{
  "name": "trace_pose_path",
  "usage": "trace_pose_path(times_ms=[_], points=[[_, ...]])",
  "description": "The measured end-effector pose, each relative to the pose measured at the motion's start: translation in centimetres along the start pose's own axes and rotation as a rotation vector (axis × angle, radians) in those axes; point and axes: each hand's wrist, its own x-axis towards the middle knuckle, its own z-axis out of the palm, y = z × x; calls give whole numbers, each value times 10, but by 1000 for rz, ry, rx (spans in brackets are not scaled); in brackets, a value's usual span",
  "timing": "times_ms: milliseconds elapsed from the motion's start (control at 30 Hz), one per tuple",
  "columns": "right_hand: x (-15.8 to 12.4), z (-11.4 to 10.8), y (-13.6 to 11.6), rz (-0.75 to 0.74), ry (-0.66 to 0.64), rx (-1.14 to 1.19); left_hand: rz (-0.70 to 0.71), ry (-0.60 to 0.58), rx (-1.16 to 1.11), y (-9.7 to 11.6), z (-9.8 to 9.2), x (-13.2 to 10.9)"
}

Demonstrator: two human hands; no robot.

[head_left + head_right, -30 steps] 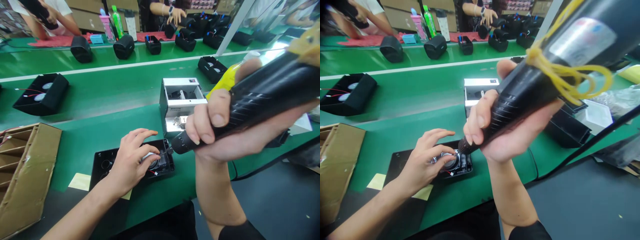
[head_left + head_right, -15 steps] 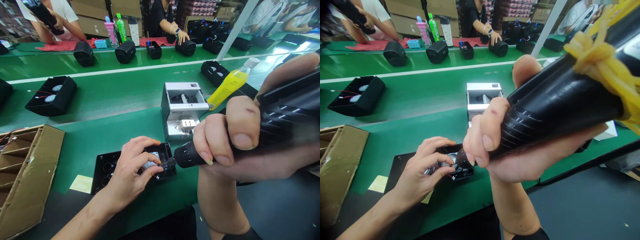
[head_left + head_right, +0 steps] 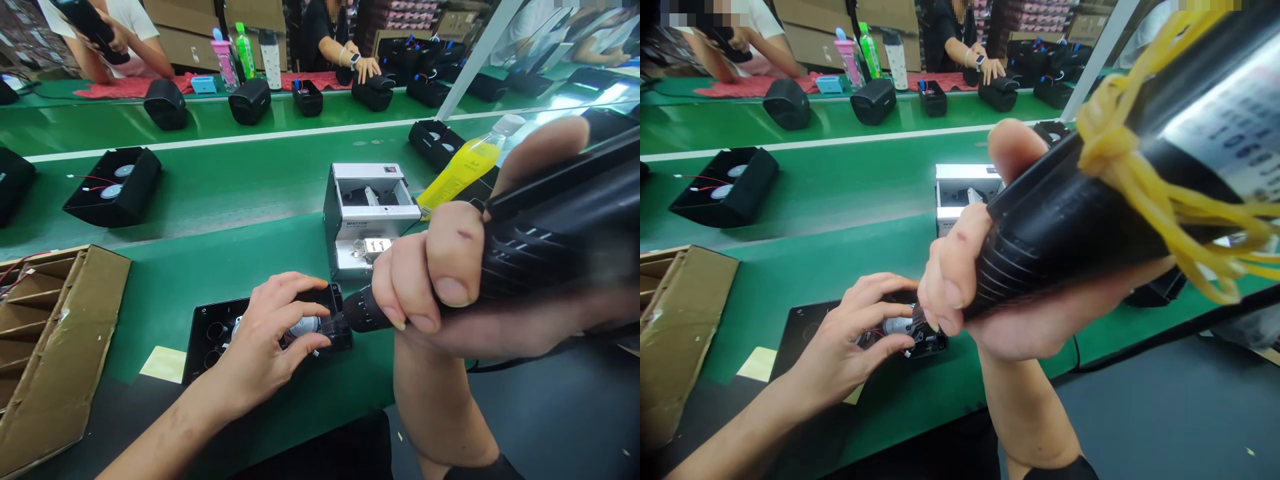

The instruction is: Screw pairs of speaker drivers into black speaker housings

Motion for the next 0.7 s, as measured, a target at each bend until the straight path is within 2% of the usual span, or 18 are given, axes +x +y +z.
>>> trace_pose_path(times_ms=[100,300,600,700], points=[[1,1,0,22,14,-2,-16,-14,34,-2,-1,-2],[-2,-2,1,-45,19,-19,-97,-26,103,-2,3,-4],[-1,-7,-1,-12,-76,34,-42,-22,105,2,2,2],[0,-7,-2,-9,-71,18,-44,-21,95,3,1,3]])
